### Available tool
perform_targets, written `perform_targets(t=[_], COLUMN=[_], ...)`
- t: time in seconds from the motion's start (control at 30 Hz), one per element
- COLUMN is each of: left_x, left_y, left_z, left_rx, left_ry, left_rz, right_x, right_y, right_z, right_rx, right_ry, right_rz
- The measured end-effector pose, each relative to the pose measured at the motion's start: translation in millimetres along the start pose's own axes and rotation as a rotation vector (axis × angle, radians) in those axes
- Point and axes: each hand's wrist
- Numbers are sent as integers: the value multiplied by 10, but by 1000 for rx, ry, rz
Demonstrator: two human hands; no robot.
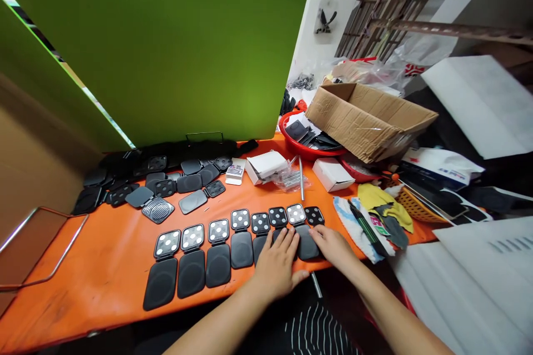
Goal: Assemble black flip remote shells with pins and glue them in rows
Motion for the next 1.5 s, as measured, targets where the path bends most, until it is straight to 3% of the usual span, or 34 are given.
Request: perform_targets(t=[0.17, 0.27, 0.4, 0.53, 0.6, 0.67, 0.7, 0.77, 0.83, 0.93, 1.07, 1.17, 1.23, 1.37, 1.43, 1.5], left_x=[21, -1, 7, 92, 191, 363, 476, 722, 915, 985, 871, 886, 952, 1067, 1060, 1005], left_y=[43, 40, 44, -81, -253, -500, -639, -912, -1124, -1292, -1448, -1579, -1593, -1332, -1138, -983], left_z=[48, 47, 77, 59, -133, -500, -732, -1221, -1653, -2071, -2262, -2177, -1972, -1225, -823, -518], left_rx=[-20, -20, 15, 55, 62, 69, 80, 130, 120, 189, 395, 620, 786, 1160, 1698, 2057], left_ry=[-17, -25, -18, 28, 1, -208, -419, -992, -1266, -1411, -1412, -1320, -1220, -1015, -820, -703], left_rz=[-34, -36, -23, 61, 179, 358, 467, 691, 793, 844, 924, 989, 993, 823, 690, 581], right_x=[-34, -15, 74, 230, 288, 314, 317, 308, 297, 315, 399, 440, 444, 426, 413, 401], right_y=[21, 7, 7, 96, 167, 239, 272, 329, 367, 384, 365, 341, 319, 250, 208, 176], right_z=[-117, -24, 187, 211, 147, 66, 22, -71, -179, -375, -603, -672, -700, -872, -1025, -1179], right_rx=[225, 78, -199, -421, -406, -371, -362, -360, -377, -418, -484, -547, -599, -688, -714, -769], right_ry=[50, 47, 53, 16, -35, -51, -50, -66, -112, -183, -177, -115, -142, -236, -267, -294], right_rz=[-5, 59, 254, 267, 273, 279, 271, 240, 200, 134, 114, 64, -47, -242, -280, -313])
Point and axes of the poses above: each hand's wrist, its own x-axis away from the middle knuckle, its own y-axis out of the palm, z = x × y, and after that the axes turned 1 degree about y, right-handed
